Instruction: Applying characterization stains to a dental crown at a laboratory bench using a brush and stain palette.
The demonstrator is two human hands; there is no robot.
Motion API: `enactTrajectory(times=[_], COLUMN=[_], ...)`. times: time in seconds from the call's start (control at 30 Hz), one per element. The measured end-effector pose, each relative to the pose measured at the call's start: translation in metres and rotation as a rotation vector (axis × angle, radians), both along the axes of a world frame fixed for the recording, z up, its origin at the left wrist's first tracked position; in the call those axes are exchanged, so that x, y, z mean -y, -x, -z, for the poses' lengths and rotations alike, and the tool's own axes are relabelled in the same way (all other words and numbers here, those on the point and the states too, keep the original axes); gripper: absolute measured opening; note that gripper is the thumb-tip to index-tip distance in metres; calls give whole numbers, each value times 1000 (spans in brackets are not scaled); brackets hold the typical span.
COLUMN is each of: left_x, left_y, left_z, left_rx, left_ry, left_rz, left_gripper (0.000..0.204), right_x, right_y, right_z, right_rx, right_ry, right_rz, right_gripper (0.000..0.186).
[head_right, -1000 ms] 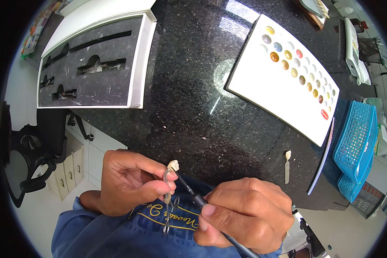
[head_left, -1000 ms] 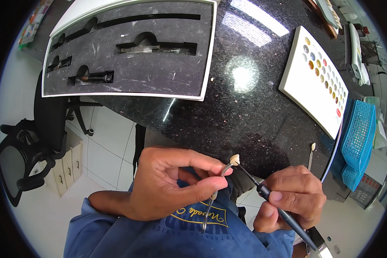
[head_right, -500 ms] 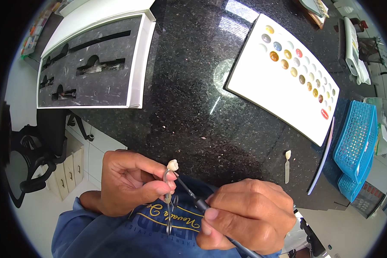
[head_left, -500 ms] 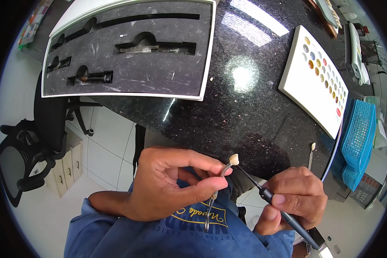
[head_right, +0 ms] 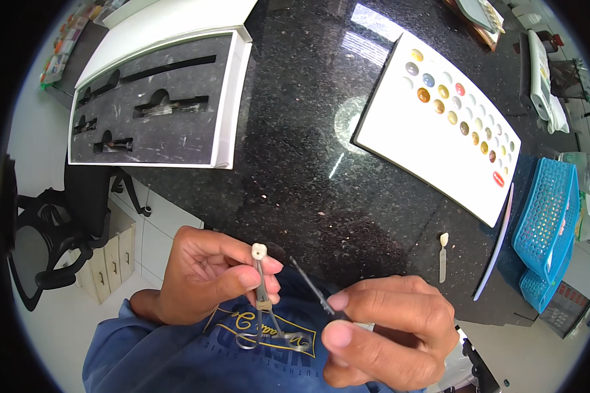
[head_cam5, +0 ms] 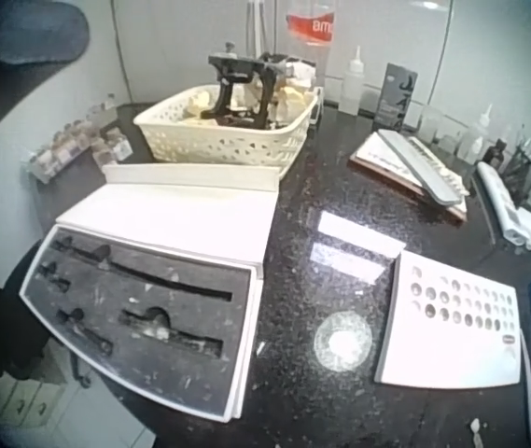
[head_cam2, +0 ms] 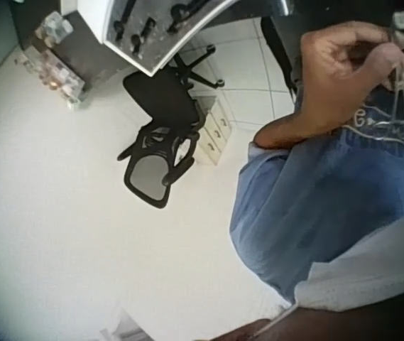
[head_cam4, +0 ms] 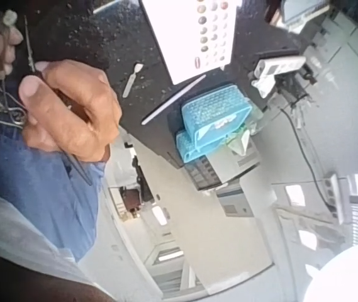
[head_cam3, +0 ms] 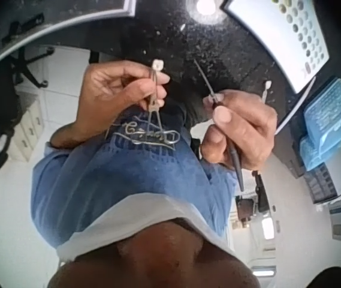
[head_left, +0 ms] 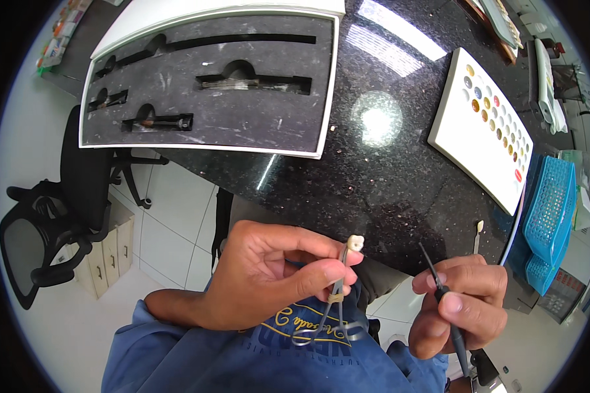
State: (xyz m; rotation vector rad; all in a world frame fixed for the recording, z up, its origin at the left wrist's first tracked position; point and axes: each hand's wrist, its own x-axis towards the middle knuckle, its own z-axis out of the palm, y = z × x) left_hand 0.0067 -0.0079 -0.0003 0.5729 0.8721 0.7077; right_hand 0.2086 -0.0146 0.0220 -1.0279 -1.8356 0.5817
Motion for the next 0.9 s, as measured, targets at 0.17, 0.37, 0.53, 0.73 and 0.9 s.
enactTrajectory(times=[0.17,0.37,0.53,0.73,0.9], left_x=[-5,-2,-3,-2,-3], left_y=[0,4,-1,1,-1], left_z=[0,2,1,2,0], left_rx=[104,76,59,39,32], left_ry=[98,80,41,44,25], left_rz=[44,29,20,0,23], left_gripper=[18,18,18,18,17], right_x=[2,-1,-1,-1,-2], right_y=[6,19,18,22,20], right_z=[-10,0,-4,-5,-7], right_rx=[35,-22,25,52,60], right_ry=[132,98,124,161,153], right_rz=[-81,-68,-62,-45,-41], right_gripper=[19,22,21,22,21])
